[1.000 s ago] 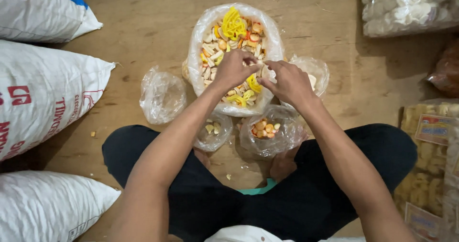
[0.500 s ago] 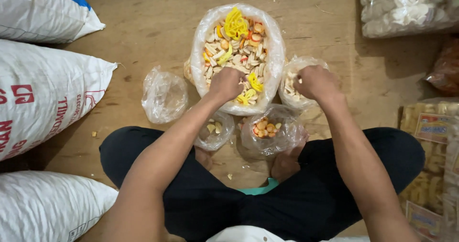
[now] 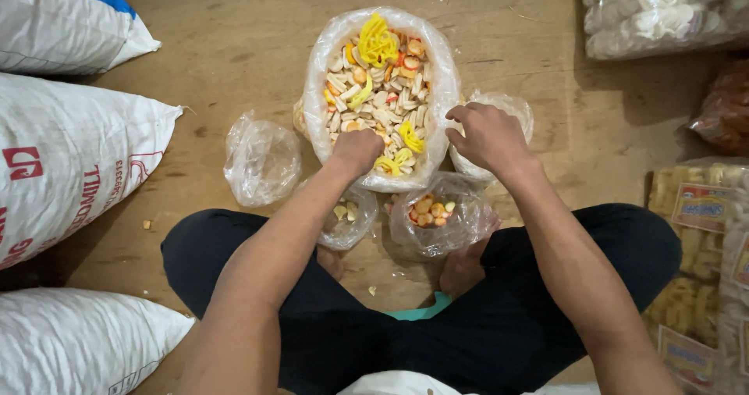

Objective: A person sitting on the floor packs various snacks from a large central bag into multiple smaller plastic bags.

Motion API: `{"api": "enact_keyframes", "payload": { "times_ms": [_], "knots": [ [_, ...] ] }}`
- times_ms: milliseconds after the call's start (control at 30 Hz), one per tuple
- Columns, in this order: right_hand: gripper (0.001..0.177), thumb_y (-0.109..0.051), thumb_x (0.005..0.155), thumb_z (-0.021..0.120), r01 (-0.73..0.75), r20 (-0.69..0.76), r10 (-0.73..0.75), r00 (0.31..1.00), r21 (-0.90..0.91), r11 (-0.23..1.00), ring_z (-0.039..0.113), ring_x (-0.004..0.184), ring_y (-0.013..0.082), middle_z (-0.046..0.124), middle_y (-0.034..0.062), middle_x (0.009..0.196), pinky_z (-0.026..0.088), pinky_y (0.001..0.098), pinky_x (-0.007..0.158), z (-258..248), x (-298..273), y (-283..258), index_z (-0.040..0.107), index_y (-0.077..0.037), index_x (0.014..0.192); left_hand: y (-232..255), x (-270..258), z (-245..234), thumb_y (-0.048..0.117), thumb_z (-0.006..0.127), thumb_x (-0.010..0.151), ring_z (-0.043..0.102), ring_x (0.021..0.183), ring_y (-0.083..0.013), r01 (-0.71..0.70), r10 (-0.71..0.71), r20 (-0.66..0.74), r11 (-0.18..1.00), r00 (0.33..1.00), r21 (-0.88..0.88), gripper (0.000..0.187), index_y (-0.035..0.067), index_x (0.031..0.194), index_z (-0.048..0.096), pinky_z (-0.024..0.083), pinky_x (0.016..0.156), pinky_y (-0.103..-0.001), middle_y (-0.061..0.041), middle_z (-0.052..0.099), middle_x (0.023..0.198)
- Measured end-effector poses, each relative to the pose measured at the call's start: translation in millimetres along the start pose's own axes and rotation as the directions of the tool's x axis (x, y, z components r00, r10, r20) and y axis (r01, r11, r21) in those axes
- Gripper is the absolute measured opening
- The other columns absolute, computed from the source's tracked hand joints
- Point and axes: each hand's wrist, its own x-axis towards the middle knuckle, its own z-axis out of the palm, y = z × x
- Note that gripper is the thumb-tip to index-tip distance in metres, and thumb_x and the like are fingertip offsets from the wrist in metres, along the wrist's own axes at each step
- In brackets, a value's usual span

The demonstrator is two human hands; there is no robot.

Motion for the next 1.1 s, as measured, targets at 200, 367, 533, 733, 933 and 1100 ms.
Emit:
{"api": "enact_keyframes", "payload": {
  "times_ms": [200, 367, 533, 733, 933, 1100],
  "knots": [
    [0.034, -0.035, 0.097, 0.060, 0.040, -0.012, -0.039, 0.999, 0.013, 0.999, 0.071, 0.105, 0.0432, 0.072, 0.0070, 0.119, 0.057, 0.0645, 0.086, 5, 4, 0, 0.071, -0.019, 0.125, 3, 4, -2, 0.007, 0.065, 0.090, 0.074, 0.097, -0.0403, -0.115, 0.125, -0.129, 0.990, 0.984, 0.086, 0.018, 0.011, 0.099, 0.079, 0.061, 0.081, -0.059, -0.015, 0.072, 0.105],
    [0.034, -0.036, 0.097, 0.059, 0.072, -0.006, -0.072, 0.997, 0.002, 0.997, 0.071, 0.104, 0.0437, 0.072, 0.0091, 0.118, 0.058, 0.0645, 0.084, 9, 2, -1, 0.071, -0.019, 0.124, 3, 11, 6, 0.005, 0.062, 0.090, 0.074, 0.093, -0.0399, -0.155, 0.187, -0.208, 0.975, 0.960, 0.158, 0.018, 0.009, 0.097, 0.078, 0.061, 0.076, -0.058, -0.014, 0.070, 0.101],
    [0.033, -0.035, 0.097, 0.059, 0.089, -0.019, -0.089, 0.996, -0.011, 0.996, 0.072, 0.102, 0.0441, 0.072, 0.0108, 0.117, 0.058, 0.0651, 0.082, 10, 2, 2, 0.072, -0.018, 0.122, 8, 9, 11, 0.005, 0.064, 0.088, 0.073, 0.091, -0.0364, -0.177, 0.279, -0.286, 0.925, 0.917, 0.337, 0.017, 0.012, 0.095, 0.078, 0.061, 0.072, -0.055, -0.011, 0.071, 0.100],
    [0.034, -0.036, 0.097, 0.058, 0.103, 0.007, -0.103, 0.995, -0.028, 0.994, 0.072, 0.103, 0.0428, 0.072, 0.0100, 0.119, 0.058, 0.0630, 0.082, 21, 7, 5, 0.071, -0.019, 0.124, -8, 9, 19, 0.005, 0.059, 0.089, 0.073, 0.088, -0.0340, -0.298, 0.418, -0.175, 0.832, 0.892, 0.467, 0.021, 0.014, 0.088, 0.078, 0.060, 0.070, -0.050, -0.009, 0.075, 0.091],
    [0.034, -0.035, 0.098, 0.058, 0.099, 0.033, -0.098, 0.995, -0.044, 0.994, 0.072, 0.105, 0.0421, 0.071, 0.0105, 0.121, 0.059, 0.0624, 0.083, 15, 3, -2, 0.071, -0.018, 0.125, -5, -2, 5, 0.004, 0.059, 0.089, 0.073, 0.087, -0.0358, -0.333, 0.460, -0.203, 0.826, 0.864, 0.454, 0.019, 0.010, 0.088, 0.077, 0.060, 0.068, -0.051, -0.012, 0.074, 0.091],
    [0.036, -0.032, 0.098, 0.061, 0.119, 0.020, -0.118, 0.993, -0.055, 0.991, 0.072, 0.104, 0.0409, 0.071, 0.0131, 0.120, 0.059, 0.0611, 0.081, 13, 3, -6, 0.070, -0.016, 0.128, -8, 17, 0, 0.035, 0.064, 0.088, 0.074, 0.083, -0.0343, -0.297, 0.392, -0.307, 0.902, 0.867, 0.314, 0.025, 0.012, 0.088, 0.074, 0.059, 0.072, -0.052, -0.009, 0.071, 0.087]
  ]
}}
